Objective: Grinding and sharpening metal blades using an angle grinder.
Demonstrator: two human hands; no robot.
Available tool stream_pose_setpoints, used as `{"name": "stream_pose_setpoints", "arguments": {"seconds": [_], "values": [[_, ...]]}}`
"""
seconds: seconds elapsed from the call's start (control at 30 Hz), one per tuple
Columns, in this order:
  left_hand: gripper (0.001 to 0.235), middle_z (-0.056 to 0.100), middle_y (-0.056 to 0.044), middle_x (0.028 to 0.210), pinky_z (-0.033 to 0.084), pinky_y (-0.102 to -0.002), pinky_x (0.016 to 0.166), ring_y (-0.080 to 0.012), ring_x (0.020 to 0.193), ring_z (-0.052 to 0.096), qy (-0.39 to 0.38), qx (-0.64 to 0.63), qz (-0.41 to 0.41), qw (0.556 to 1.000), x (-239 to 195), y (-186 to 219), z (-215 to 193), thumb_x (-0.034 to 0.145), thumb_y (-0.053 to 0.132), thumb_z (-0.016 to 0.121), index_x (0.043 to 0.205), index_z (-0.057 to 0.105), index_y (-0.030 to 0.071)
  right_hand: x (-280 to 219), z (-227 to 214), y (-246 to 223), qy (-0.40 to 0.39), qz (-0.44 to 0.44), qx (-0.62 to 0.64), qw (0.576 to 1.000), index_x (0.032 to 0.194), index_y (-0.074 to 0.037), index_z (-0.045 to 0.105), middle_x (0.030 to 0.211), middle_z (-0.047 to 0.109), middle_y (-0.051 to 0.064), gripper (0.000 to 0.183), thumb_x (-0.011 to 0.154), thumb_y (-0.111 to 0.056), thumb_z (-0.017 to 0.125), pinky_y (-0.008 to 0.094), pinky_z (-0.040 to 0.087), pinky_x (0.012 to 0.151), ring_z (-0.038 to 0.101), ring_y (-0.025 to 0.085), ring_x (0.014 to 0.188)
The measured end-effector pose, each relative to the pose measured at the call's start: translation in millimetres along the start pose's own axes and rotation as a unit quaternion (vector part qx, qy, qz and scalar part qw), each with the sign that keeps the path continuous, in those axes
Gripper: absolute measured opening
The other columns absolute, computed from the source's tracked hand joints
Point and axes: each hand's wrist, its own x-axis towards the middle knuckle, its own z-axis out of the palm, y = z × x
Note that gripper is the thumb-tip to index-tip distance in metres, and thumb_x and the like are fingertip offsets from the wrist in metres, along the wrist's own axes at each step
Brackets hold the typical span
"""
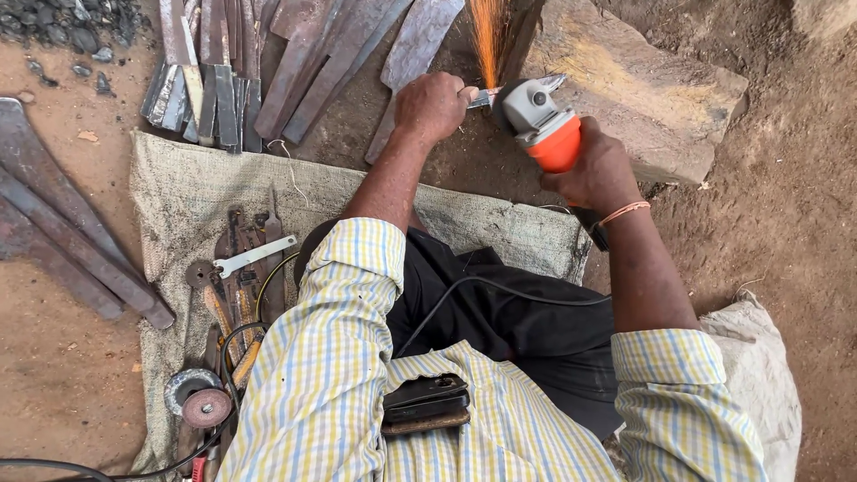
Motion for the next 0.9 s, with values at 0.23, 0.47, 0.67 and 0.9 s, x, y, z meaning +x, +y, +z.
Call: {"name": "stream_pose_setpoints", "arguments": {"seconds": [0.23, 0.47, 0.67, 0.9], "values": [[0.038, 0.065, -0.001, 0.065, 0.047, -0.043, 0.061, -0.0171, 0.059, 0.059, -0.006, -0.004, -0.011, 1.000, -0.9, 2.0, -2.7, 0.098, 0.047, 0.065, 0.080, 0.076, 0.016, 8.1, -0.3, -0.3, -0.017, 0.022, -0.026, 0.999, 0.139, 0.007, 0.039, 0.107, 0.065, 0.028, 0.098, 0.071, -0.036, 0.094, 0.046, 0.065, 0.083, 0.071, 0.040, 0.095], [0.038, 0.062, -0.001, 0.063, 0.047, -0.041, 0.059, -0.0166, 0.058, 0.057, 0.001, -0.018, 0.002, 1.000, -1.2, -3.1, -1.8, 0.098, 0.047, 0.065, 0.077, 0.074, 0.016, 8.9, -4.7, -4.6, -0.005, 0.039, 0.011, 0.999, 0.144, 0.003, 0.040, 0.114, 0.066, 0.027, 0.096, 0.072, -0.031, 0.093, 0.042, 0.064, 0.083, 0.071, 0.038, 0.097], [0.039, 0.060, 0.000, 0.061, 0.045, -0.043, 0.057, -0.0166, 0.056, 0.057, -0.011, -0.011, -0.004, 1.000, -1.7, -0.1, -0.9, 0.100, 0.047, 0.063, 0.076, 0.072, 0.017, 2.6, 3.6, -5.2, -0.001, -0.007, -0.006, 1.000, 0.141, 0.002, 0.045, 0.114, 0.069, 0.025, 0.092, 0.070, -0.029, 0.094, 0.042, 0.061, 0.091, 0.070, 0.036, 0.102], [0.041, 0.060, -0.001, 0.060, 0.045, -0.045, 0.057, -0.0175, 0.056, 0.057, -0.009, -0.014, -0.006, 1.000, -2.1, 0.2, -4.4, 0.100, 0.046, 0.063, 0.074, 0.072, 0.016, 38.3, -6.1, 49.5, 0.039, 0.043, 0.070, 0.996, 0.140, -0.002, 0.050, 0.121, 0.069, 0.020, 0.090, 0.066, -0.030, 0.094, 0.040, 0.060, 0.091, 0.072, 0.032, 0.102]]}}
